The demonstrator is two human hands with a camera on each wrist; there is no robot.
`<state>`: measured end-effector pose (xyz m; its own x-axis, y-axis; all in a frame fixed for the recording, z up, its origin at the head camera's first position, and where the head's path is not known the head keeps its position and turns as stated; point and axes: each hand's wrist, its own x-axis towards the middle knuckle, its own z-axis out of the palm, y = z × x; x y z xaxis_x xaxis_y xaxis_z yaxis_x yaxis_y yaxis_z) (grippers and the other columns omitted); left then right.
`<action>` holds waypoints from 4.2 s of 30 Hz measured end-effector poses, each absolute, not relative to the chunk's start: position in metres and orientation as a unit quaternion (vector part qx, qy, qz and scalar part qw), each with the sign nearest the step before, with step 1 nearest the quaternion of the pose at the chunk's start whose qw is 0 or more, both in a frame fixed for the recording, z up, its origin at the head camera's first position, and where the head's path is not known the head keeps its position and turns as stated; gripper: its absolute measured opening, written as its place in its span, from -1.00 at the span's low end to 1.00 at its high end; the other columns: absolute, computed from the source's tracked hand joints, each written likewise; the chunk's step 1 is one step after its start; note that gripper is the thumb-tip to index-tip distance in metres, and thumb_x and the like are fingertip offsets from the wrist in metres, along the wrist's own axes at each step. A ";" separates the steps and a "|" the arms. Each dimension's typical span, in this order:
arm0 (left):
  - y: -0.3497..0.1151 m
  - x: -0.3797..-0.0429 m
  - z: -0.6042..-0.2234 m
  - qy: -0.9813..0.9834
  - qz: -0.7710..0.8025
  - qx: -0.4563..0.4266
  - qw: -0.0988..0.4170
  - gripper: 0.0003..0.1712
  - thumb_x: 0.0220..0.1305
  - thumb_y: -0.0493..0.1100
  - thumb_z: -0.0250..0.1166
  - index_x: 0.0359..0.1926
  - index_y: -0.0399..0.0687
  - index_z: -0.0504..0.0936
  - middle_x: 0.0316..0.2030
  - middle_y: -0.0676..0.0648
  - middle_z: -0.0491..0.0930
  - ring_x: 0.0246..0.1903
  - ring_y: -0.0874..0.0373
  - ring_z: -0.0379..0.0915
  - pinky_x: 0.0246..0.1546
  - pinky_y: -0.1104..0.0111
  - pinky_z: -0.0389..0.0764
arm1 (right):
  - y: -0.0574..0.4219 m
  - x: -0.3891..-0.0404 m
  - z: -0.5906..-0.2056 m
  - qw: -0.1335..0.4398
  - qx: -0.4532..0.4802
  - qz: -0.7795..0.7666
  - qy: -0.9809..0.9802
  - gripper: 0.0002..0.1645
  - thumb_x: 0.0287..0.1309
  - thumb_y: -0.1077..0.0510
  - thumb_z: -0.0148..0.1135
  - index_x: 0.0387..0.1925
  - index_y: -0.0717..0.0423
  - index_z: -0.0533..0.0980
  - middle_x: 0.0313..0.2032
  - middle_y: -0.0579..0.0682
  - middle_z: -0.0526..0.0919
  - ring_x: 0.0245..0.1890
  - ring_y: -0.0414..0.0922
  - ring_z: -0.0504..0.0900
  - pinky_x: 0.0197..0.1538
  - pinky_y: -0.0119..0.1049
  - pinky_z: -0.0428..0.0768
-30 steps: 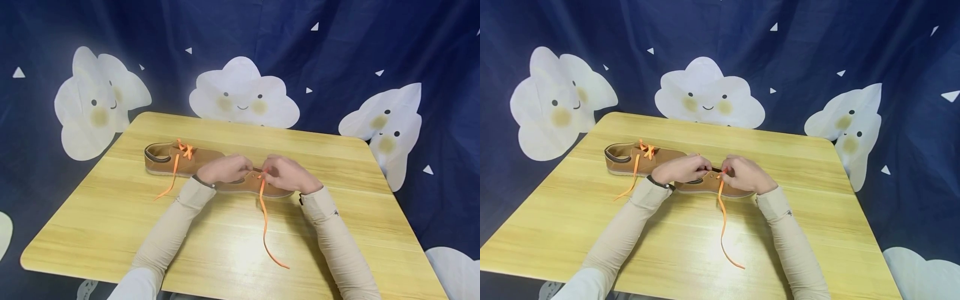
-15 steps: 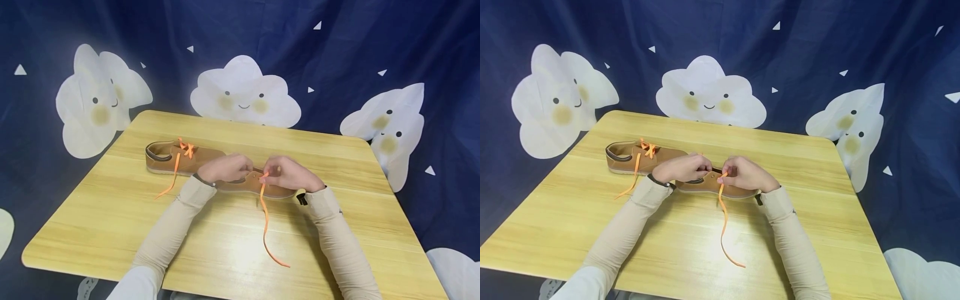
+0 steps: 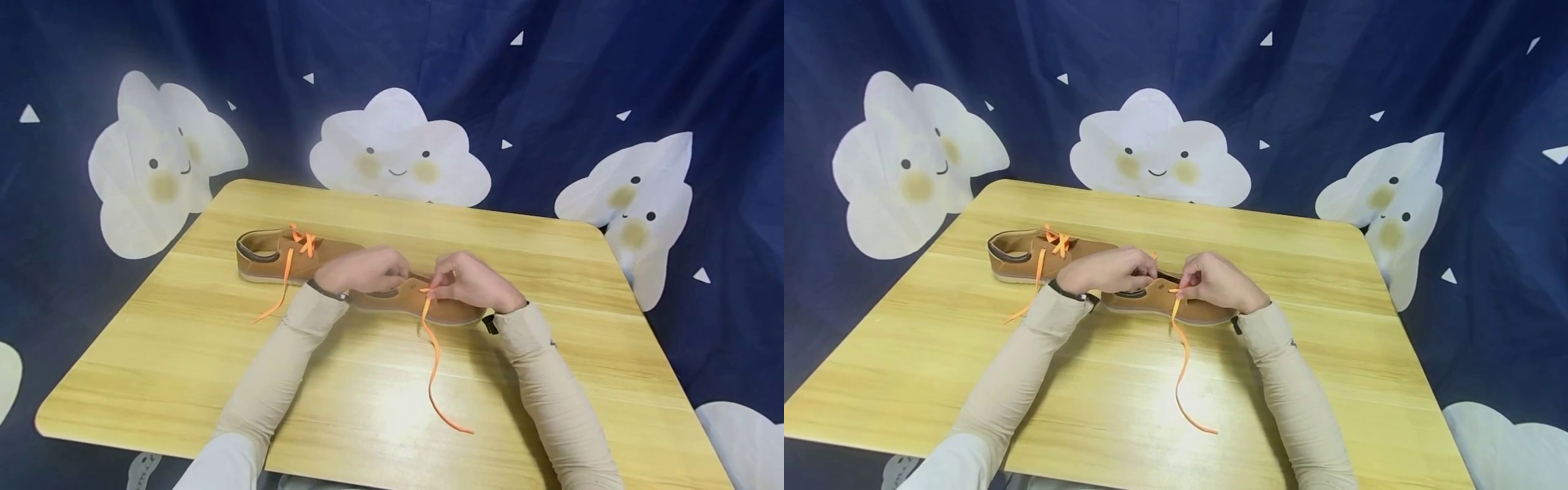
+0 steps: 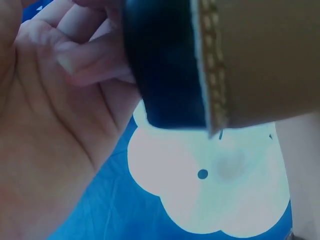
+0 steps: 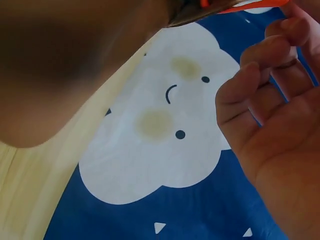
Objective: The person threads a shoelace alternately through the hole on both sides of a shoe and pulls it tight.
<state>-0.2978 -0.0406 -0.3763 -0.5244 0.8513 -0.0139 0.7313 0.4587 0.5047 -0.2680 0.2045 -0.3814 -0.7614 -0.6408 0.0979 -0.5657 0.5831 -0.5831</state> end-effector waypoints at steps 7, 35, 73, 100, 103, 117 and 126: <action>-0.043 -0.296 -0.373 0.866 0.187 0.442 0.139 -0.60 0.39 -0.33 0.21 -0.62 0.03 0.48 -0.65 0.12 0.30 -0.65 0.30 0.18 -0.56 0.47 0.23 | 0.199 -0.266 -0.381 0.063 -0.341 -0.290 0.892 -0.89 0.13 0.14 0.55 -0.49 -0.08 0.76 -0.50 -0.16 0.61 -0.44 -0.22 0.49 -0.34 -0.38 0.46; -0.068 -0.319 -0.397 0.885 0.310 0.292 0.187 -0.37 0.61 0.31 -0.16 -0.11 -0.02 0.66 -0.47 0.03 0.31 -0.47 0.18 0.20 -0.14 0.22 0.47 | 0.238 -0.276 -0.389 0.251 -0.244 -0.221 0.910 0.13 0.02 -0.01 0.63 0.47 0.40 0.26 0.44 0.32 0.41 0.47 0.24 0.37 0.50 0.12 0.36; -0.042 -0.307 -0.382 0.892 0.296 0.340 0.035 -0.56 0.60 -0.04 0.07 0.21 -0.24 0.63 0.18 -0.18 0.67 0.27 -0.06 0.56 0.35 0.05 0.52 | 0.193 -0.242 -0.373 0.374 -0.427 -0.227 0.792 -0.50 0.26 0.14 0.40 0.15 0.35 0.62 -0.58 -0.17 0.49 -0.60 -0.39 0.37 -0.34 -0.50 0.43; -0.018 -0.289 -0.384 0.814 0.286 0.504 0.043 -0.71 0.35 -0.26 0.24 0.04 -0.11 0.74 0.06 -0.08 0.71 0.10 0.09 0.62 0.22 0.30 0.61 | 0.227 -0.259 -0.363 0.272 -0.342 -0.495 0.751 -0.52 0.22 0.31 0.42 0.12 0.44 0.50 -0.22 0.01 0.74 -0.23 -0.20 0.67 -0.17 -0.37 0.66; -0.014 -0.286 -0.385 0.810 0.284 0.511 0.050 -0.75 0.35 -0.21 0.29 -0.01 -0.12 0.76 0.06 -0.07 0.71 0.11 0.08 0.62 0.24 0.29 0.60 | 0.227 -0.257 -0.357 0.227 -0.327 -0.524 0.753 -0.53 0.29 0.30 0.36 0.19 0.34 0.51 -0.13 0.23 0.78 -0.18 -0.10 0.74 -0.15 -0.34 0.68; -0.008 -0.280 -0.388 0.789 0.340 0.499 0.114 -0.72 0.57 -0.09 0.15 -0.12 -0.16 0.71 -0.20 -0.03 0.67 -0.19 0.22 0.52 -0.04 0.37 0.59 | 0.229 -0.258 -0.346 0.178 -0.195 -0.757 0.597 -0.43 0.51 0.25 0.10 0.46 0.07 0.30 0.09 0.04 0.75 -0.18 -0.19 0.76 -0.21 -0.43 0.69; -0.009 -0.279 -0.382 0.764 0.432 0.447 0.171 -0.64 0.60 -0.08 0.08 0.03 -0.25 0.69 -0.04 -0.22 0.73 -0.05 -0.02 0.61 0.13 0.21 0.62 | 0.229 -0.264 -0.354 0.128 -0.178 -0.757 0.615 -0.20 0.50 0.26 0.10 0.60 -0.01 0.01 0.42 0.19 0.46 0.08 -0.13 0.74 0.14 -0.28 0.70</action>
<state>-0.2787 -0.0094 -0.3822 -0.5413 0.8316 0.1244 0.5356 0.2270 0.8134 -0.2640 0.2286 -0.3535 -0.9036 -0.4135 0.1118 -0.0244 -0.2110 -0.9772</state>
